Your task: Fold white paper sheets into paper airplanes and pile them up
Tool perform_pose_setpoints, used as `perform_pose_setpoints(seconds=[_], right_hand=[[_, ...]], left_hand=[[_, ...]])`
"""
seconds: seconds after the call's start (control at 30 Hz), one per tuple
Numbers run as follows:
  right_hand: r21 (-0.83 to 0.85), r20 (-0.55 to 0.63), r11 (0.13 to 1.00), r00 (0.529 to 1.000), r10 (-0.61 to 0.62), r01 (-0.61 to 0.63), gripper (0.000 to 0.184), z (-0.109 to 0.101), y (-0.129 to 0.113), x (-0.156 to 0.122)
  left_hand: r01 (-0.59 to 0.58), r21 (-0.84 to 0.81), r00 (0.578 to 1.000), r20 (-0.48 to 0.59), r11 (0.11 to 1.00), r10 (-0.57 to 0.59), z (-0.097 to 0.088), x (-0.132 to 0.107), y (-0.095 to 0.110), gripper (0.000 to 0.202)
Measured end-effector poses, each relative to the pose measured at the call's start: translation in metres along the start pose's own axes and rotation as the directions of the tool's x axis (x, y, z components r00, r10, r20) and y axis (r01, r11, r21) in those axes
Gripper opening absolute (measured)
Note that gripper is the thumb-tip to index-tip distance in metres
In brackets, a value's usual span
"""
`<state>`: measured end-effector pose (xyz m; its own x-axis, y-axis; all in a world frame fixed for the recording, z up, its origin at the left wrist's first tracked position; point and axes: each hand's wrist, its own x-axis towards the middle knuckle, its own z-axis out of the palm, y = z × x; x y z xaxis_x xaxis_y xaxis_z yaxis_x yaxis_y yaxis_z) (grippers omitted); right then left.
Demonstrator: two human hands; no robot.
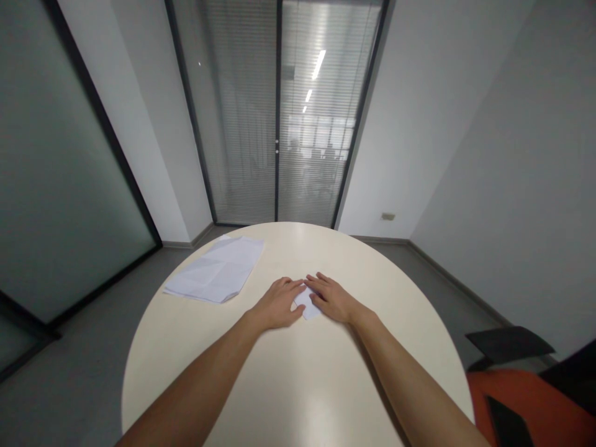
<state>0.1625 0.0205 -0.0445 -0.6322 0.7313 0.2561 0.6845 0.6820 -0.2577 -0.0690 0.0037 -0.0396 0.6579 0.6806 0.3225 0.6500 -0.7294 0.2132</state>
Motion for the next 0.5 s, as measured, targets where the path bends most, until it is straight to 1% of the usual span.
perform_pose_setpoints(seconds=[0.2, 0.37, 0.5], right_hand=[[-0.061, 0.028, 0.992, 0.993, 0.112, -0.111, 0.053, -0.003, -0.007, 0.001], [-0.121, 0.051, 0.989, 0.994, 0.093, -0.086, 0.055, -0.002, -0.011, 0.005], [-0.15, 0.033, 0.982, 0.992, 0.123, -0.116, 0.053, 0.0, -0.013, 0.007]], left_hand=[[0.055, 0.06, 0.998, -0.011, 0.997, -0.054, -0.005, 0.0, 0.004, 0.051], [0.068, 0.078, 0.998, -0.008, 0.995, -0.067, -0.011, 0.0, 0.008, 0.049], [0.069, 0.074, 0.998, -0.013, 0.995, -0.068, -0.011, 0.0, 0.009, 0.047]])
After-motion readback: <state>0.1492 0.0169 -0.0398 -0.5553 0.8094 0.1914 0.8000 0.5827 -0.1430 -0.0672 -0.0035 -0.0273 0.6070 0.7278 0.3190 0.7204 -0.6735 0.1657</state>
